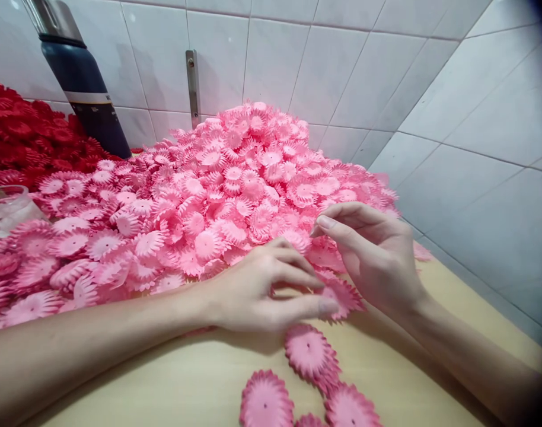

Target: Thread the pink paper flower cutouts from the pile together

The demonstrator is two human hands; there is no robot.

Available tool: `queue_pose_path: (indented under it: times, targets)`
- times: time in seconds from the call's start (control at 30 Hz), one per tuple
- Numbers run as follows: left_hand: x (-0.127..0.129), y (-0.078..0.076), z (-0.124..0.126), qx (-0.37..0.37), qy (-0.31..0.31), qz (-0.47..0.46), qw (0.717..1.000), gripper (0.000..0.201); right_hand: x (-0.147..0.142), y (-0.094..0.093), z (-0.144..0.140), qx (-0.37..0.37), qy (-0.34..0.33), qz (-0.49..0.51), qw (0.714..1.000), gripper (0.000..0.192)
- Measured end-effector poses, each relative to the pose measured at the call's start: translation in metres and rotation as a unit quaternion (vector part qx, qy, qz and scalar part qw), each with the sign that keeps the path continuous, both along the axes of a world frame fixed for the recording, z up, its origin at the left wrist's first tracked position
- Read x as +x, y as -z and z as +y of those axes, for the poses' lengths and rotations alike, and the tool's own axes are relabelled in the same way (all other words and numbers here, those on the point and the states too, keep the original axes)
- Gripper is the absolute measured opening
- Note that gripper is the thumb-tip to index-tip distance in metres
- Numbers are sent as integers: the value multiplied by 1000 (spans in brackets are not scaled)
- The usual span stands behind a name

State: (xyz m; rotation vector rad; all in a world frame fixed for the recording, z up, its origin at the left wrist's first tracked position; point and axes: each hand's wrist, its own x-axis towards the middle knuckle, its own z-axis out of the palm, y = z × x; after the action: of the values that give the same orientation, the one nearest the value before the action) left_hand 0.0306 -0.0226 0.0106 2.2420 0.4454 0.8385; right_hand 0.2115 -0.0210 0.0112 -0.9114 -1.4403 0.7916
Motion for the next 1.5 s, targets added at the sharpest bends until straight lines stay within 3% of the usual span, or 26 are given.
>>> queue_pose_path:
  times: [0.13, 0.23, 0.4, 0.6, 0.8, 1.03, 1.2, 1.5]
  targets:
    - [-1, 3, 3, -86, -191, -132, 969, 20, -2, -2, -1, -3, 16, -8, 1000, 1]
    - [-1, 5, 6, -106, -243, -192, 945, 20, -4, -2, 0, -5, 14, -31, 999, 10]
    - [2, 7, 5, -102, -211, -250, 940, 23, -6, 1, 0, -31, -6, -27, 999, 14]
    - [6, 12, 8, -180, -171, -295, 923, 36, -4, 3, 1, -31, 5, -5, 999, 12]
    - [3, 15, 10, -255, -122, -274, 919, 27, -5, 1, -1, -38, -6, -21, 999, 15]
    - [3, 13, 10, -215, -203, -278, 914, 21, -7, 1, 0, -7, 52, -39, 998, 11]
    - [3, 14, 11, -197, -229, -264, 916, 16, -2, 2, 6, 19, 119, 4, 993, 9]
    - [2, 15, 11, -191, -233, -265, 916, 23, -1, 1, 4, -22, 92, 27, 995, 9]
